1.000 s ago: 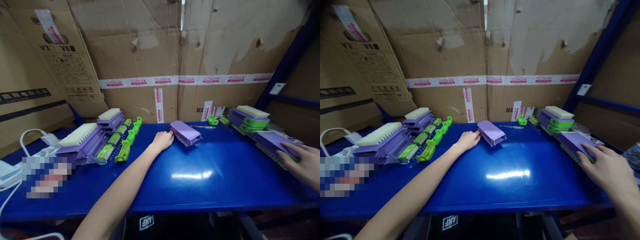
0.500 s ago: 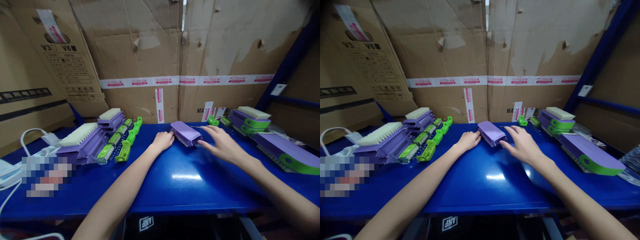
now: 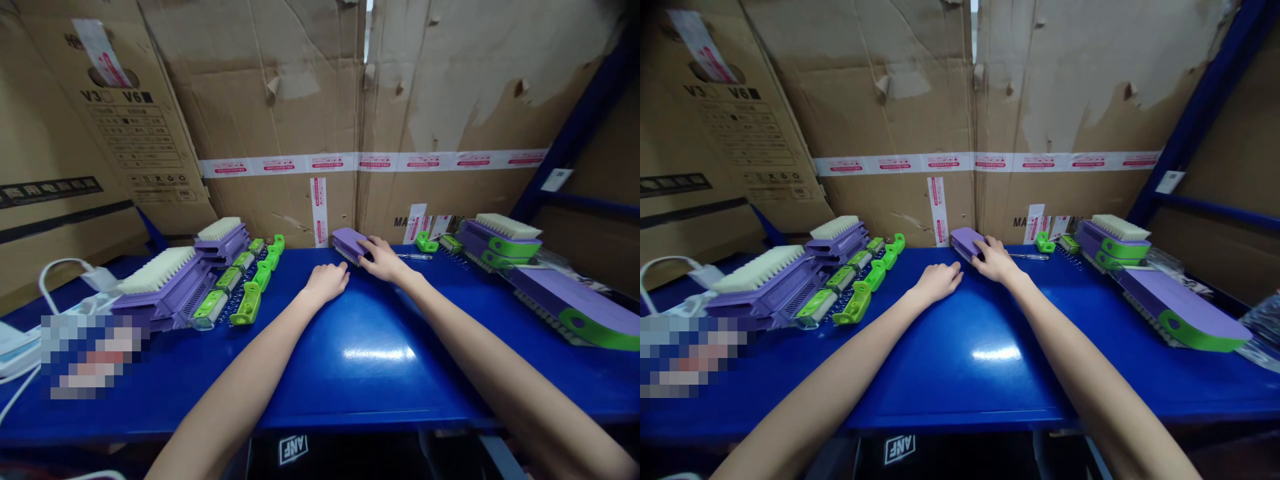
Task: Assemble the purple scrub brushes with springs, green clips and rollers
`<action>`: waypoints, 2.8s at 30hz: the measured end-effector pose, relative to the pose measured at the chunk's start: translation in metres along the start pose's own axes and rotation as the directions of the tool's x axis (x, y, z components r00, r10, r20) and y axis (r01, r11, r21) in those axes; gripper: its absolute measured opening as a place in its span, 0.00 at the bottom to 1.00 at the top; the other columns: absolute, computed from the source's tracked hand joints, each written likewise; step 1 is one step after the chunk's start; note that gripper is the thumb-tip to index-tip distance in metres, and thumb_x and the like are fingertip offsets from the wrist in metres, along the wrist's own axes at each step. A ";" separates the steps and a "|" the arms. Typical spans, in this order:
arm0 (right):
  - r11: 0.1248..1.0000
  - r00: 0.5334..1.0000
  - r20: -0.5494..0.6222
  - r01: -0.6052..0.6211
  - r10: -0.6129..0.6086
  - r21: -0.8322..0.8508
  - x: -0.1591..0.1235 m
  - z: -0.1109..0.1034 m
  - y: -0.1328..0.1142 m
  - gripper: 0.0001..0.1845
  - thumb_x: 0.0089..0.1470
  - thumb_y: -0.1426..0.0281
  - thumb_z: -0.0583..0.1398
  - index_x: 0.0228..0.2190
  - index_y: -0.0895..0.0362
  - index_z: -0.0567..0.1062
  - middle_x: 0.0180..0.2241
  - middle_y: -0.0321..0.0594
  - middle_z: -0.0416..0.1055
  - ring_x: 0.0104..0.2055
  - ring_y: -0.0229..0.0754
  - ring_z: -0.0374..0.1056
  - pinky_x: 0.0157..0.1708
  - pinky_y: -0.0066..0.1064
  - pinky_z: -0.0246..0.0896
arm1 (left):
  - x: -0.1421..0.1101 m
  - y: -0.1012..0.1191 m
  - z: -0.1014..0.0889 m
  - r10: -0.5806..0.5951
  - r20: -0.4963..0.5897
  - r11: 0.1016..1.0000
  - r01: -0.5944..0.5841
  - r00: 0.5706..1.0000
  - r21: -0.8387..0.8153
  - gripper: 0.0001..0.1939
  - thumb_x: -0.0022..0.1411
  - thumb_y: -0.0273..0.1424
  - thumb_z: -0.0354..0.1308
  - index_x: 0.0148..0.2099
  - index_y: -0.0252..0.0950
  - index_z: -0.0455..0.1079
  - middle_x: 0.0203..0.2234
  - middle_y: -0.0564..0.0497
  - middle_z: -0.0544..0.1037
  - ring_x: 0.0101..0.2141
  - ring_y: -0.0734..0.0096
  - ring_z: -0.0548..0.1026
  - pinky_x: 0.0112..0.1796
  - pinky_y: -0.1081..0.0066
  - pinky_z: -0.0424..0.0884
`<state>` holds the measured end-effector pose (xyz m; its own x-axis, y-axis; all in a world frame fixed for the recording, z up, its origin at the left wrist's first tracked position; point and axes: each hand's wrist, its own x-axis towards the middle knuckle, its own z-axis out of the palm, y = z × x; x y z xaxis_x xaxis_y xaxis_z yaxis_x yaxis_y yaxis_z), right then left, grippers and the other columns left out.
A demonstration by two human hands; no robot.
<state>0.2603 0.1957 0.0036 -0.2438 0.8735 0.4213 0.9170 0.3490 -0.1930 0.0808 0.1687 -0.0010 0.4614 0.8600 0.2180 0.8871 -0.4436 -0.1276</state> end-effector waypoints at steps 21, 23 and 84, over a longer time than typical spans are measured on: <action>0.983 0.952 -0.303 0.087 -0.035 0.159 -0.023 -0.008 -0.016 0.24 0.60 0.65 0.46 0.54 0.60 0.65 0.49 0.52 0.68 0.47 0.49 0.67 0.50 0.42 0.61 | -0.005 0.002 -0.010 0.004 -0.449 0.999 -0.019 0.894 -0.030 0.25 0.67 0.40 0.40 0.61 0.33 0.57 0.56 0.37 0.64 0.55 0.53 0.61 0.54 0.55 0.56; 0.992 0.952 -0.304 0.063 -0.027 0.110 -0.022 -0.006 -0.012 0.24 0.59 0.66 0.47 0.54 0.62 0.65 0.49 0.53 0.68 0.50 0.51 0.66 0.51 0.43 0.60 | -0.004 0.001 -0.007 0.062 -0.443 0.998 -0.066 0.894 0.008 0.26 0.67 0.38 0.41 0.62 0.32 0.55 0.58 0.37 0.62 0.57 0.53 0.59 0.56 0.55 0.53; 0.723 0.723 -0.196 -0.686 0.663 -0.086 -0.036 -0.017 0.088 0.23 0.55 0.67 0.50 0.49 0.61 0.74 0.47 0.57 0.65 0.50 0.59 0.62 0.48 0.49 0.58 | 0.004 -0.010 0.012 -0.050 -0.343 0.999 0.049 0.938 -0.011 0.29 0.62 0.37 0.50 0.62 0.29 0.56 0.57 0.33 0.62 0.59 0.48 0.58 0.59 0.50 0.49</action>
<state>0.3551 0.1889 -0.0136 0.4935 0.7960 0.3505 0.8570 -0.3761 -0.3523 0.0738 0.1790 -0.0102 0.3933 0.7420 0.5429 0.9086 -0.4039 -0.1061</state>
